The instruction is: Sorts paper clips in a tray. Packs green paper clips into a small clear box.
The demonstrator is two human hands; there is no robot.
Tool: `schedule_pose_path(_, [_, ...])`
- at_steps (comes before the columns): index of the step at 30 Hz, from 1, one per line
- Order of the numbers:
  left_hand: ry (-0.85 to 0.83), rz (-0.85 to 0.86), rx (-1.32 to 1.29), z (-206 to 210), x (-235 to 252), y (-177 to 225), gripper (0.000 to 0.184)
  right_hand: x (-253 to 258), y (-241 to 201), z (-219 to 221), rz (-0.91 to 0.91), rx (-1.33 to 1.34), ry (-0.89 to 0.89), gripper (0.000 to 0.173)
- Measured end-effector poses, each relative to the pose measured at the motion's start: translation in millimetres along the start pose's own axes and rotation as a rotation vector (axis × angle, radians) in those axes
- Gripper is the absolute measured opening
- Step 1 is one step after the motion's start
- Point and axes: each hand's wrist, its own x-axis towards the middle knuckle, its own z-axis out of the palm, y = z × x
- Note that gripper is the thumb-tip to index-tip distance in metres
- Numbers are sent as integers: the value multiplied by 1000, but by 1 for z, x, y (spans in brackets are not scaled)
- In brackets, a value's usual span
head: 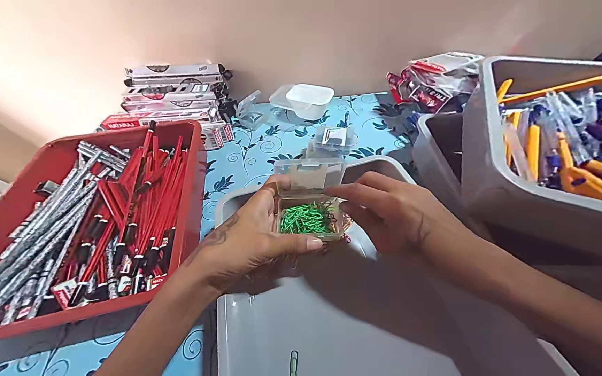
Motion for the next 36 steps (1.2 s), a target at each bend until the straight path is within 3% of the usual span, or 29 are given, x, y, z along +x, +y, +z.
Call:
schedule_pose_path(11, [17, -47, 110, 5, 0, 4, 73, -1, 3, 5, -50, 363, -39, 24])
schedule_pose_path(13, [20, -23, 97, 4, 0, 4, 72, 0, 3, 4, -50, 405, 57, 22])
schedule_pose_path(15, [10, 10, 123, 4, -1, 4, 70, 1, 3, 5, -21, 359, 91, 25])
schedule_pose_path(19, [-6, 27, 150, 5, 0, 3, 71, 0, 1, 4, 32, 313, -76, 32])
schedule_pose_path(24, [36, 48, 113, 7, 0, 4, 73, -2, 4, 4, -4, 290, 157, 26])
schedule_pose_path(30, [62, 17, 58, 7, 0, 4, 72, -3, 2, 4, -40, 255, 27, 29])
schedule_pose_path(36, [60, 17, 70, 5, 2, 5, 74, -2, 3, 2, -32, 269, 52, 28])
